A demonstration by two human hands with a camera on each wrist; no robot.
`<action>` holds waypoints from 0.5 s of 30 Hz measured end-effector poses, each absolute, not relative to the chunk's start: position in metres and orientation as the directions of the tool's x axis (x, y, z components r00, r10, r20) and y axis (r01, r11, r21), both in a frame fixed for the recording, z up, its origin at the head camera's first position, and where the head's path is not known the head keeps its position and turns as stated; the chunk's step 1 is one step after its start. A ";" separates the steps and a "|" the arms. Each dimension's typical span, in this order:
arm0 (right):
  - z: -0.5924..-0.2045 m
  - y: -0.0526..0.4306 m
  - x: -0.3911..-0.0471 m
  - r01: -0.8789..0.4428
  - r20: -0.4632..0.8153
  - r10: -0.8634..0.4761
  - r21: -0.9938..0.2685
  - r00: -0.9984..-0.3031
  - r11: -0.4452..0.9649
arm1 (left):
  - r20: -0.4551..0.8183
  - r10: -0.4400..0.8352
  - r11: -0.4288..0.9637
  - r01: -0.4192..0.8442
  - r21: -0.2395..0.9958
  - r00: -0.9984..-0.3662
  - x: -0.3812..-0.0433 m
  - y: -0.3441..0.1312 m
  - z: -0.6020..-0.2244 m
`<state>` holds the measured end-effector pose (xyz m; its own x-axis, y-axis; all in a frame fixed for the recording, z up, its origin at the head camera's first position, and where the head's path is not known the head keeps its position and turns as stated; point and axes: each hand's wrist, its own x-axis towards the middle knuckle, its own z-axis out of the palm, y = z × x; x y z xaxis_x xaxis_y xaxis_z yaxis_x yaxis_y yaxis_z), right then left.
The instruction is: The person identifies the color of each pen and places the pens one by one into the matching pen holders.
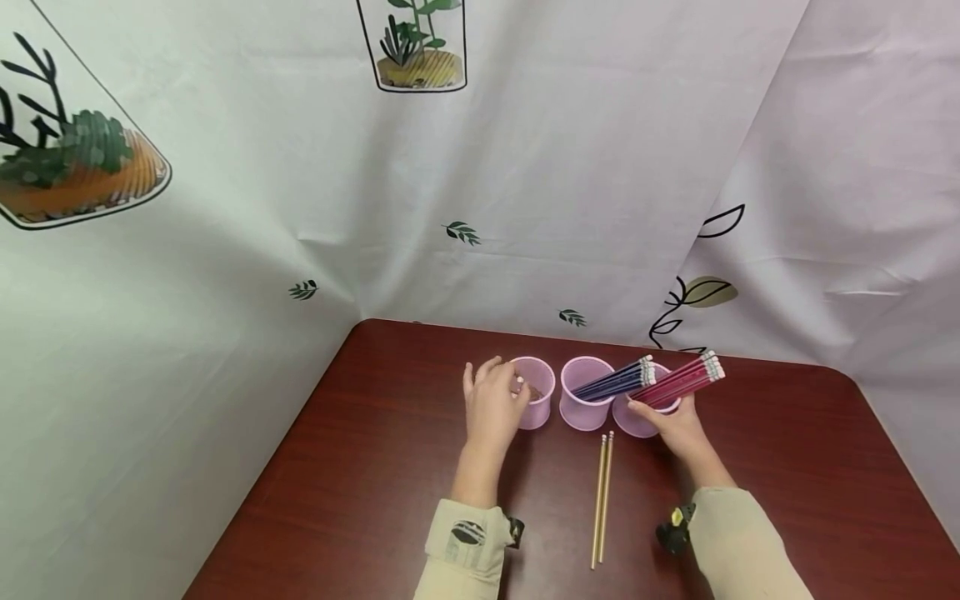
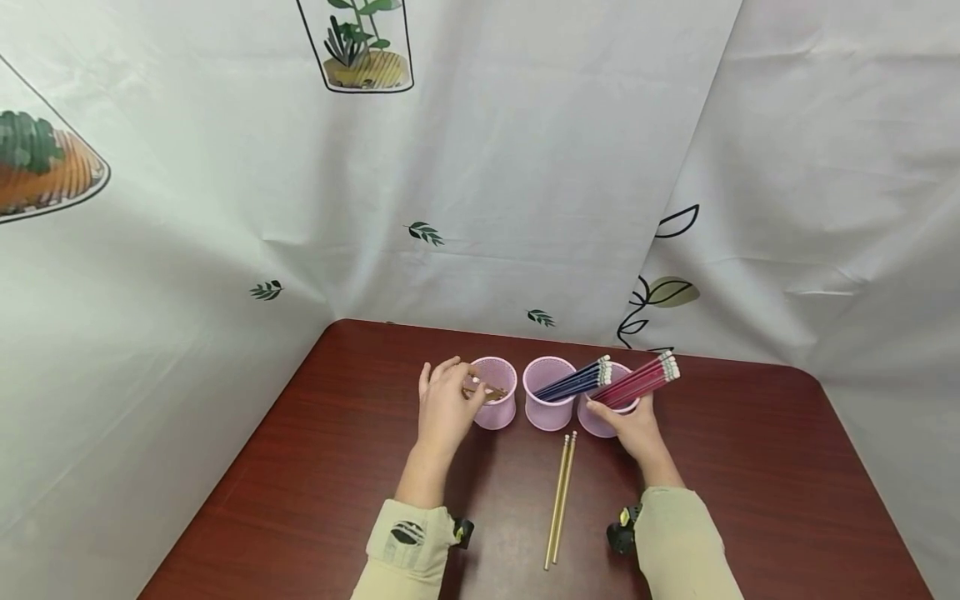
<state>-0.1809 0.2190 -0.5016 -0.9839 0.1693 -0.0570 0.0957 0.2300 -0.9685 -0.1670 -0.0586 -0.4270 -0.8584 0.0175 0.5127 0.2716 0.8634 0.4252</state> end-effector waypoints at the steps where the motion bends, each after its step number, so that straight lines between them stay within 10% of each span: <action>1: -0.501 0.219 -0.181 0.100 -0.060 0.171 -0.968 -0.983 0.232 | 0.494 0.027 0.864 0.269 0.426 -0.869 -0.166 -0.060 -0.426; 15: -0.501 0.219 -0.180 0.090 -0.051 0.174 -0.970 -0.983 0.227 | 0.363 0.090 0.879 0.245 0.410 -0.928 -0.159 -0.073 -0.424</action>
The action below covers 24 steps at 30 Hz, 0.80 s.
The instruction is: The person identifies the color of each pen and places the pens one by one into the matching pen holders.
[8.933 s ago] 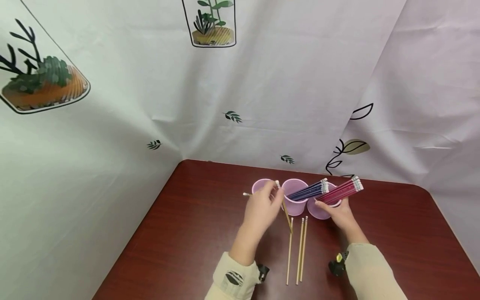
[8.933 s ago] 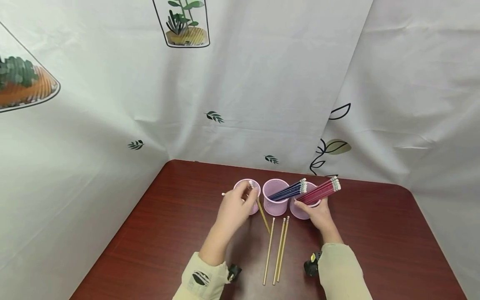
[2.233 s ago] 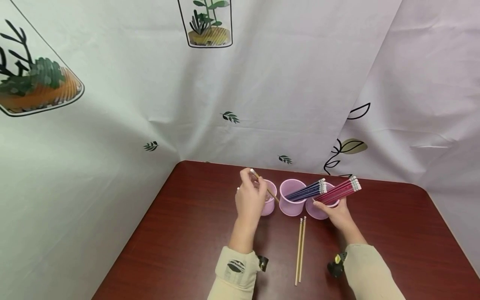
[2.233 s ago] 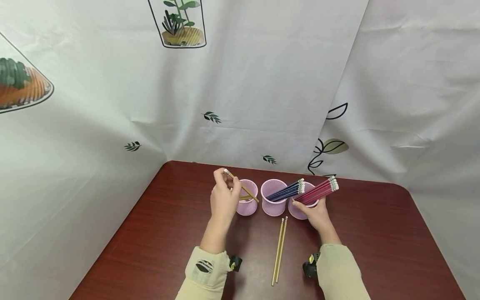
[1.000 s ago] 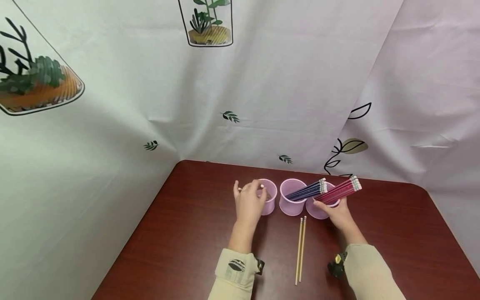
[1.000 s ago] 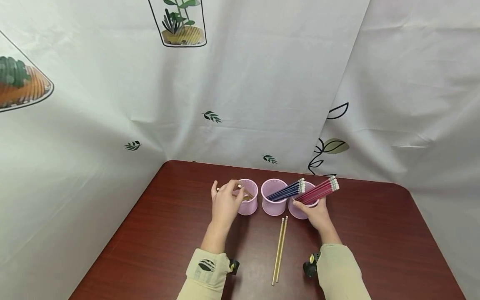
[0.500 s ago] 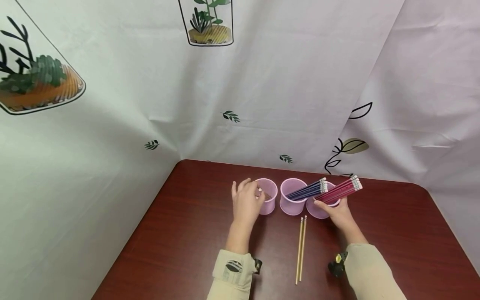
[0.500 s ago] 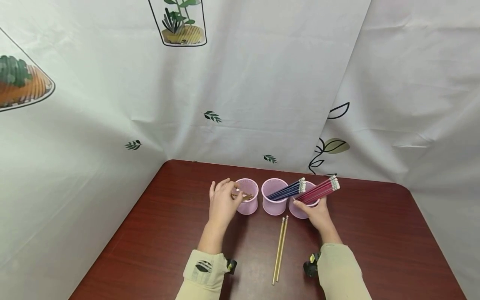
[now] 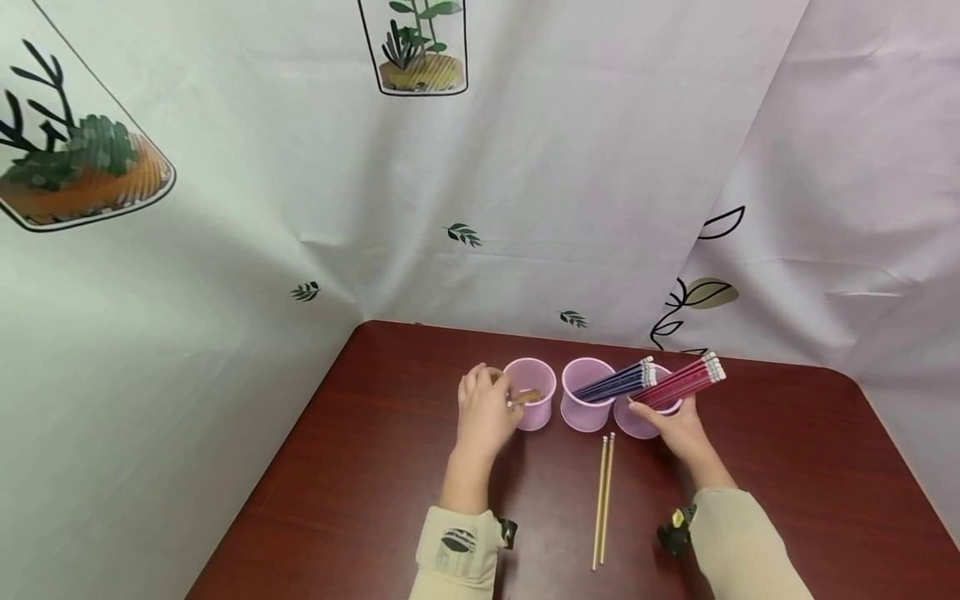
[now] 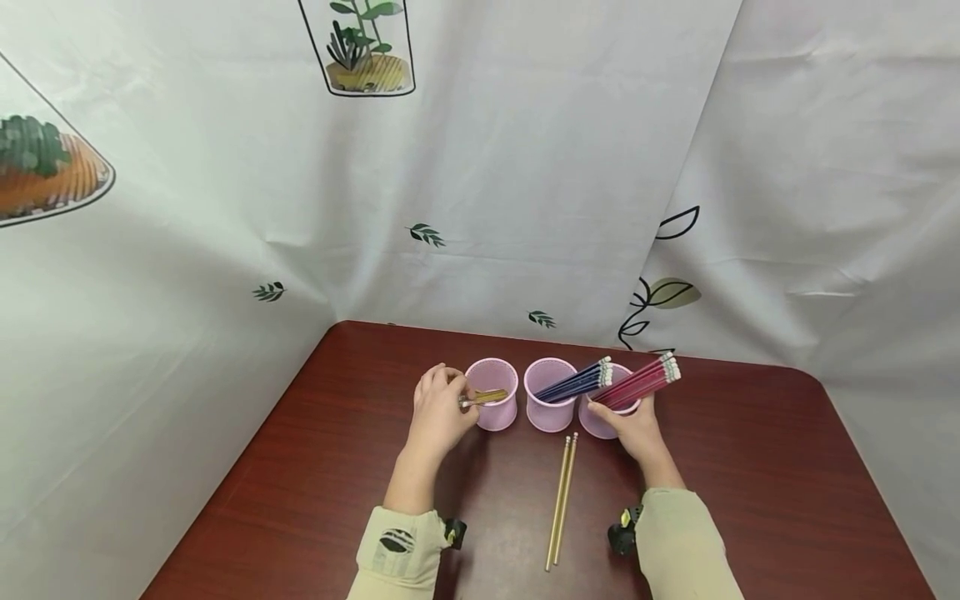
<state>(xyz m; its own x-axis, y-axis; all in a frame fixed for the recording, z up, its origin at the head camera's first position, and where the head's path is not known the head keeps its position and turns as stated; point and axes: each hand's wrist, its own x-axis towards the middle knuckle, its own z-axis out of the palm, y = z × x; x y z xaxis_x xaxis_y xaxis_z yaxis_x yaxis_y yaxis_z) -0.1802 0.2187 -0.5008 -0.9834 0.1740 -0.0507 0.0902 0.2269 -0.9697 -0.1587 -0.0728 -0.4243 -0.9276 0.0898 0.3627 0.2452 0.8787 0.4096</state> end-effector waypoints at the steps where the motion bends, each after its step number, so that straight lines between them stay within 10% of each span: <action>1: -0.501 0.218 -0.180 0.083 -0.043 0.175 -0.970 -0.984 0.230 | 0.359 0.094 0.883 0.244 0.400 -0.929 -0.159 -0.073 -0.426; 14: -0.504 0.218 -0.182 0.045 -0.007 0.167 -0.973 -0.986 0.225 | 0.603 0.420 0.705 0.662 0.253 -0.678 -0.156 -0.037 -0.440; 24: -0.508 0.219 -0.182 0.041 0.003 0.184 -0.972 -0.983 0.229 | 0.238 0.349 0.798 0.421 0.432 -0.906 -0.145 0.005 -0.498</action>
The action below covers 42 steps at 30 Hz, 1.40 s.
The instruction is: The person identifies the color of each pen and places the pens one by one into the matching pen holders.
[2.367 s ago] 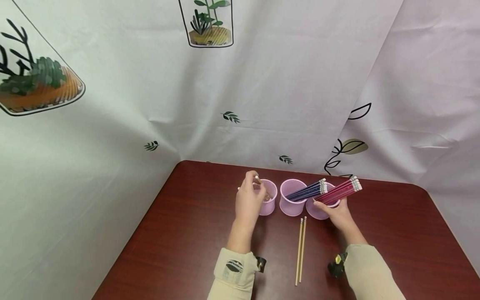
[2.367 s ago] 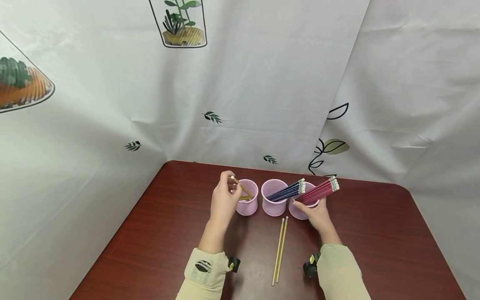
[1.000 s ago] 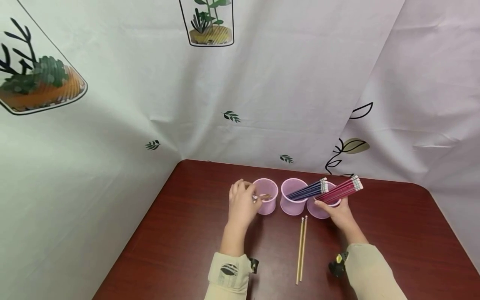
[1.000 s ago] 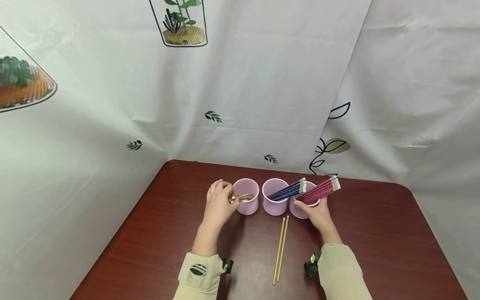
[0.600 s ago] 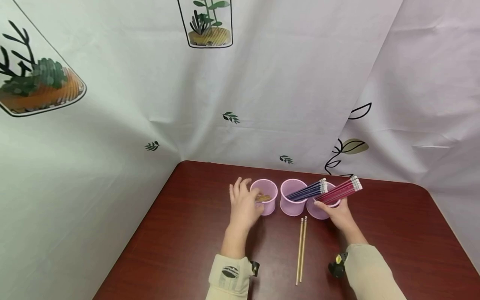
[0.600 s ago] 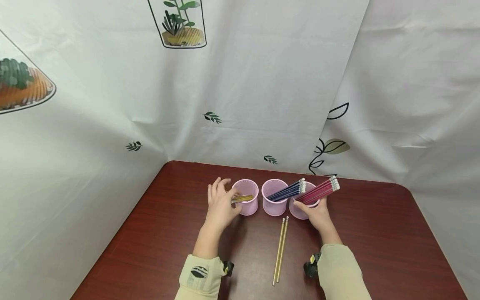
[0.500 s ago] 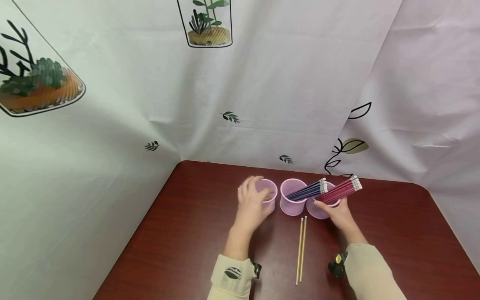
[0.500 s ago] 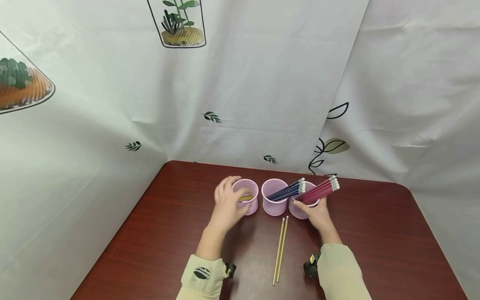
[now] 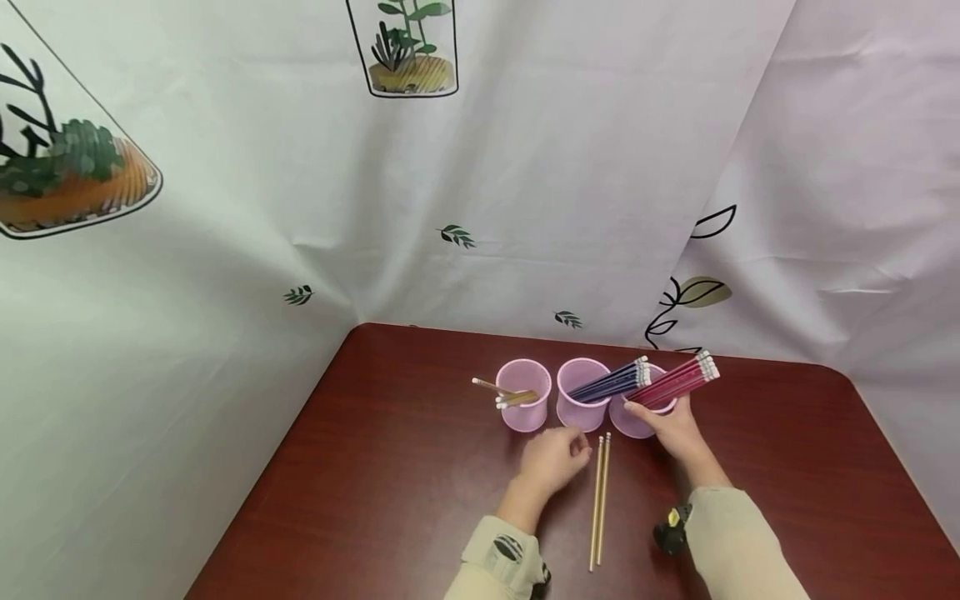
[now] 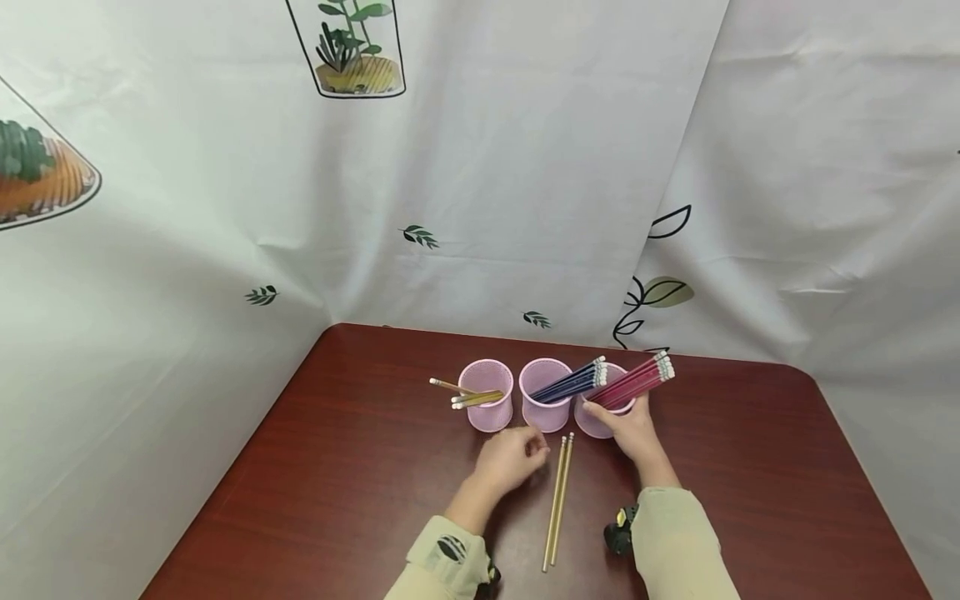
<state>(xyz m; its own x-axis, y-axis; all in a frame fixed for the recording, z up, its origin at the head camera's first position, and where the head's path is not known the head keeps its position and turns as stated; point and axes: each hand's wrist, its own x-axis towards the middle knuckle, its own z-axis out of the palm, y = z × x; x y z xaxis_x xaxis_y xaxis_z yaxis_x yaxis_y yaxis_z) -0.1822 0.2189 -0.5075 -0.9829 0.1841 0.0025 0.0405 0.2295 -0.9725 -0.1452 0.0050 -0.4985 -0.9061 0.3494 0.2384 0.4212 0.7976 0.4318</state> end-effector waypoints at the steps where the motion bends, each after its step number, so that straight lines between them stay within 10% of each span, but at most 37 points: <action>1: -0.507 0.219 -0.182 0.045 -0.003 0.184 -0.973 -0.983 0.226 | 0.207 0.337 0.820 0.394 0.415 -0.919 -0.143 0.009 -0.505; 23: -0.507 0.216 -0.184 0.070 -0.032 0.170 -0.973 -0.985 0.222 | 0.013 0.272 0.938 0.268 0.220 -0.962 -0.138 0.029 -0.527; 42: -0.504 0.218 -0.180 0.065 -0.022 0.186 -0.971 -0.982 0.228 | 0.241 0.146 0.890 0.234 0.391 -0.959 -0.132 0.015 -0.493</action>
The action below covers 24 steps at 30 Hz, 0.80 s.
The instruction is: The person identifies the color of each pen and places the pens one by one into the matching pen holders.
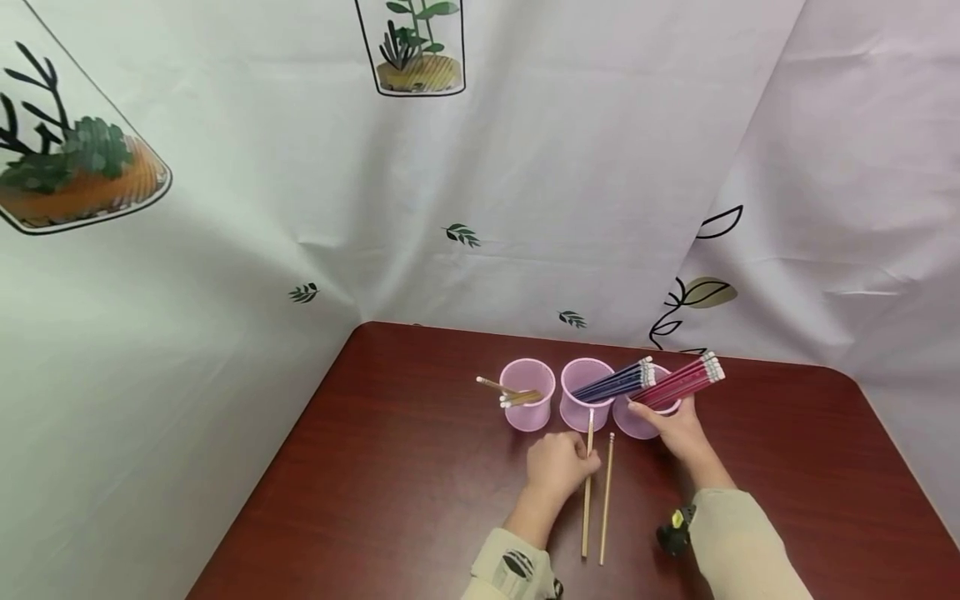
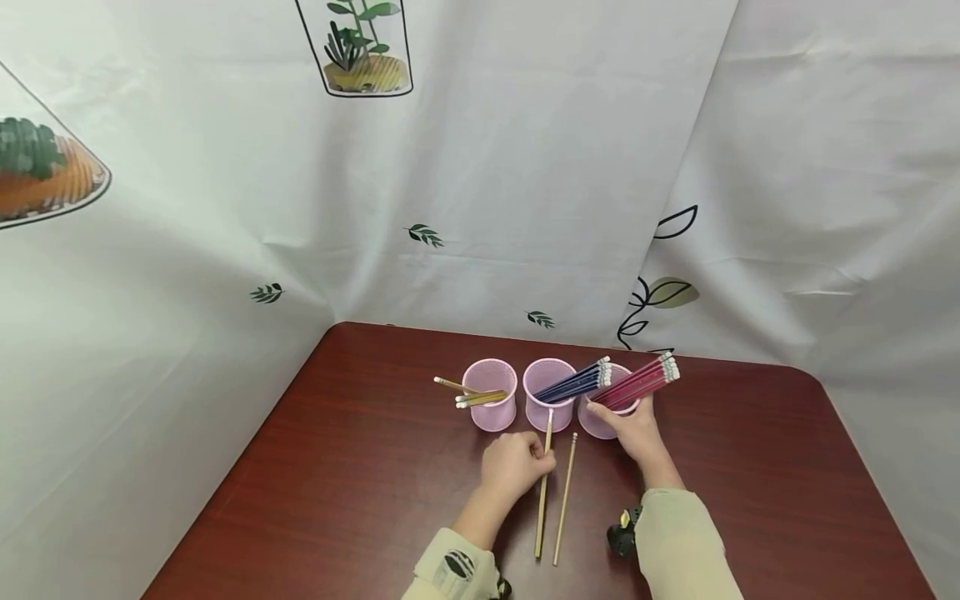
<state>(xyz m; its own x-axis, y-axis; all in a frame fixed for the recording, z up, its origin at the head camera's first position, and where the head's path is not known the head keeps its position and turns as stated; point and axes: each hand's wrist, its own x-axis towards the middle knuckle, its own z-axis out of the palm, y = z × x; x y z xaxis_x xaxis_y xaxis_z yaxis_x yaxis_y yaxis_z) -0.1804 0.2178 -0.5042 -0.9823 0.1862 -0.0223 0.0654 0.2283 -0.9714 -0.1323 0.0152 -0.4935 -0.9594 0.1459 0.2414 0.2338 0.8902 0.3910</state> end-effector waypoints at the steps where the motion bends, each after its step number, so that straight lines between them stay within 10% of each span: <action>1: -0.504 0.218 -0.180 0.072 -0.029 0.188 -0.971 -0.982 0.230 | 0.266 0.134 0.881 0.238 0.410 -0.955 -0.133 0.014 -0.489; 24: -0.501 0.219 -0.180 0.093 -0.053 0.176 -0.969 -0.983 0.229 | 0.632 -0.202 0.618 0.404 0.675 -0.748 -0.148 -0.022 -0.417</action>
<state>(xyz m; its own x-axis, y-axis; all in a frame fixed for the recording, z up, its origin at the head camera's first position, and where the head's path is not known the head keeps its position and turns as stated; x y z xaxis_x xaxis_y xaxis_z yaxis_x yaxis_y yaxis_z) -0.1804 0.2191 -0.5011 -0.9829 0.1764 -0.0526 0.0930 0.2290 -0.9690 -0.1478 -0.0224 -0.4174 -0.7479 -0.2021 0.6323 0.4036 0.6179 0.6748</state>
